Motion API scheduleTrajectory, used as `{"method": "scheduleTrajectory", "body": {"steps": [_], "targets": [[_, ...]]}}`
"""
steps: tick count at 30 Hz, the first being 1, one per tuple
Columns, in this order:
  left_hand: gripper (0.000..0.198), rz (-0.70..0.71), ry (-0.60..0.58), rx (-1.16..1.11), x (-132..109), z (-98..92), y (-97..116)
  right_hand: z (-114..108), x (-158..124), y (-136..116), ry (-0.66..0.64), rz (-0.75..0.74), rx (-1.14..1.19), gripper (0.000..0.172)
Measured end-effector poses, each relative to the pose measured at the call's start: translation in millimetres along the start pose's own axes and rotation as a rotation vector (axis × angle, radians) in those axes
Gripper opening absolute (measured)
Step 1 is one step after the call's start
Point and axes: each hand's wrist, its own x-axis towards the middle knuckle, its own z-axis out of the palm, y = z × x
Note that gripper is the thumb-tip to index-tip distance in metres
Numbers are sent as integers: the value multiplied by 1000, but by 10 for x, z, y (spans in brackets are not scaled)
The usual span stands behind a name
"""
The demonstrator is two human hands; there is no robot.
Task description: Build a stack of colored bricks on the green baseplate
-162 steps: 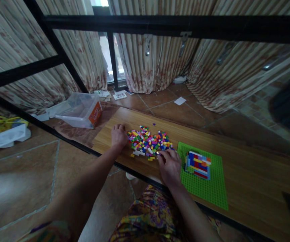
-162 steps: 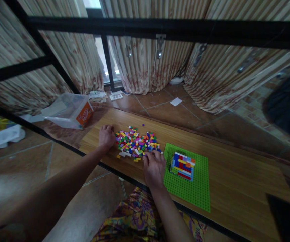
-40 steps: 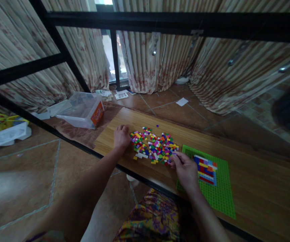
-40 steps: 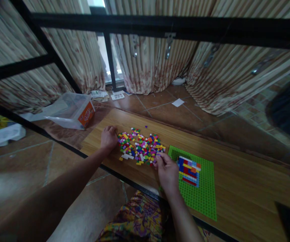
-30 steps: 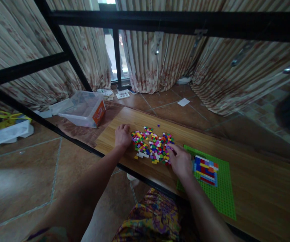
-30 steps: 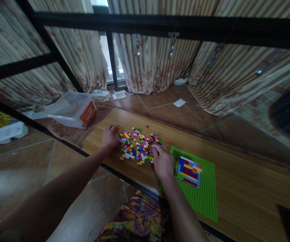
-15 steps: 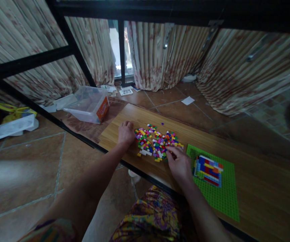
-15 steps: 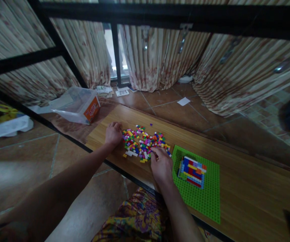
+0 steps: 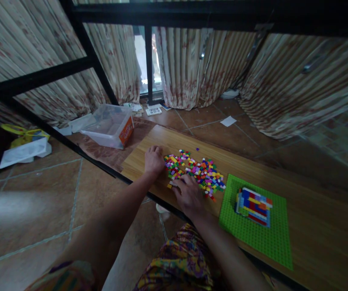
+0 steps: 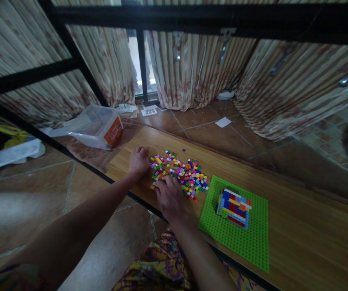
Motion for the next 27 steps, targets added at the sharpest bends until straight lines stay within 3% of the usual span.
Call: {"method": "scheduleTrajectory", "body": {"steps": [6, 15, 27], "targets": [[30, 1, 12, -7, 9, -8, -6, 25, -17, 47, 14, 29, -63, 17], [30, 6, 10, 11, 14, -13, -8, -97, -200, 239, 50, 42, 22, 18], [30, 5, 7, 7, 18, -17, -17, -13, -51, 167, 39, 84, -140, 13]]}}
